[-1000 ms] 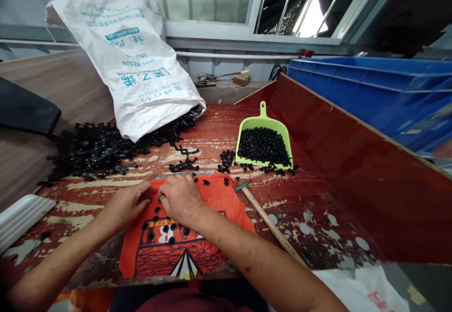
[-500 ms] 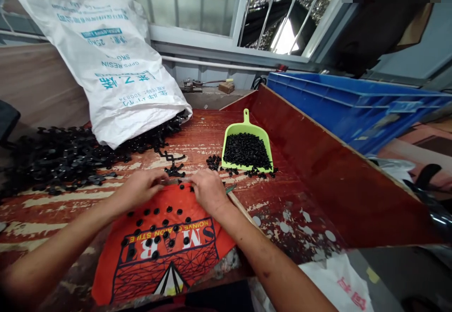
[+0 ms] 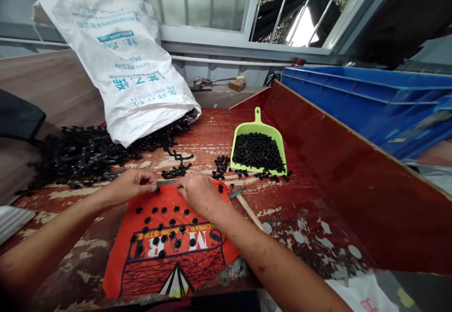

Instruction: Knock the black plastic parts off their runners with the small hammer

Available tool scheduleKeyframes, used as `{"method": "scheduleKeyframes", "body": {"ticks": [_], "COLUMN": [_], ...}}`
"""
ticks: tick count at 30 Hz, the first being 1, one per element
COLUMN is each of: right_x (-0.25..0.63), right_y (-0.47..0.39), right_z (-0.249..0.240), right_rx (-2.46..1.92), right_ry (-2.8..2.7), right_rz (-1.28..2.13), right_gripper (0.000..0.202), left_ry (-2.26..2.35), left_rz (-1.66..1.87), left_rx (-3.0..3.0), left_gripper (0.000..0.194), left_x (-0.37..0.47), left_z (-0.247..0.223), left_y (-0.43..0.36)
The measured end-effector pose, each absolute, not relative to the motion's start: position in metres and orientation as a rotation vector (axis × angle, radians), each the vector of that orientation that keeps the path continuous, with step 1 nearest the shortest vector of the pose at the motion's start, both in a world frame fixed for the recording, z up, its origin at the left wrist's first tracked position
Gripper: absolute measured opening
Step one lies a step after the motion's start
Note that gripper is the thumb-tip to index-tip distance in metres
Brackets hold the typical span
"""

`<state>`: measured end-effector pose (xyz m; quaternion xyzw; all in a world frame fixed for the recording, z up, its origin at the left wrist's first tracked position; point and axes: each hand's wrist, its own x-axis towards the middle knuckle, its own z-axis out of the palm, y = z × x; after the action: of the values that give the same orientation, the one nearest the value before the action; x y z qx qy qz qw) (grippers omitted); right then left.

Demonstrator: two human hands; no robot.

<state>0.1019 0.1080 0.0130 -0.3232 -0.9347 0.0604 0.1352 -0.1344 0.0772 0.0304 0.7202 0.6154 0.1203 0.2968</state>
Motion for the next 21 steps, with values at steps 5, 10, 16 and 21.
{"method": "scheduleKeyframes", "body": {"ticks": [5,10,16,21], "right_x": [0.061,0.056,0.137,0.167], "right_y": [0.085,0.085,0.118,0.111], "right_z": [0.018,0.017,0.033,0.021], "right_rx": [-0.878,-0.97,-1.254,-1.223], "right_ry": [-2.75,-2.729,-2.5,-2.532], "right_rz": [0.206,0.238,0.219,0.263], "right_gripper": [0.016,0.011,0.026,0.017], "left_ry": [1.685,1.772,1.747,1.544], "left_rz": [0.183,0.148,0.273,0.351], "left_rx": [1.856,1.922,2.09,2.243], "left_gripper": [0.015,0.01,0.009,0.02], "left_x": [-0.144,-0.147,-0.137,-0.071], "left_z": [0.019,0.014,0.032,0.035], "left_y": [0.063,0.062,0.078,0.104]}}
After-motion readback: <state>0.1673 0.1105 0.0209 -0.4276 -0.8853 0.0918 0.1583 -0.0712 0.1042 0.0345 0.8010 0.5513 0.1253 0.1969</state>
